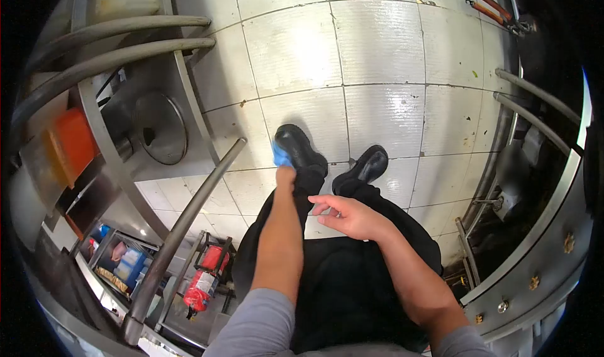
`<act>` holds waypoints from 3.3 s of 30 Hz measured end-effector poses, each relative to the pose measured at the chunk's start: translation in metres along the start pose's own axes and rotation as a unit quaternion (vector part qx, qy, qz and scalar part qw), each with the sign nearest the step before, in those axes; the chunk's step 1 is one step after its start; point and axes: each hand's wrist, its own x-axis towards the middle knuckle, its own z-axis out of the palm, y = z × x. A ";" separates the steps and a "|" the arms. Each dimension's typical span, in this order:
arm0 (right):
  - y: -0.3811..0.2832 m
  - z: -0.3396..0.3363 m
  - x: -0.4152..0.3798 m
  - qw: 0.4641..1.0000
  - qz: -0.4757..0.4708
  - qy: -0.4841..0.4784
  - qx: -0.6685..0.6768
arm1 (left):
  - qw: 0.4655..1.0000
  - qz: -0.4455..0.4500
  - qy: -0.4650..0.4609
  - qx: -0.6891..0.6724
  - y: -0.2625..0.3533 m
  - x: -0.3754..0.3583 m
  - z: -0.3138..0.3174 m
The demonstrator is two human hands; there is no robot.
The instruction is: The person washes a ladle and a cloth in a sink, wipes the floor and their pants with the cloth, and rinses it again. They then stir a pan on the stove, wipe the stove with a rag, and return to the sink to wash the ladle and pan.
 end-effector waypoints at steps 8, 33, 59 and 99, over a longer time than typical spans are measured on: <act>0.002 -0.002 -0.008 1.000 -0.020 0.019 0.011 | 0.797 -0.031 0.131 -0.589 0.084 0.010 -0.082; 0.061 0.292 -0.412 0.631 0.027 0.750 0.194 | 0.574 0.719 -0.328 0.215 0.227 -0.640 -0.144; 0.111 1.019 -0.326 -0.261 -0.245 0.858 0.367 | 0.350 0.266 -0.741 0.507 -0.338 -1.023 -0.096; 0.315 1.098 -0.385 -0.257 -0.468 0.775 0.339 | 0.407 0.320 -0.503 0.692 -0.592 -0.998 0.089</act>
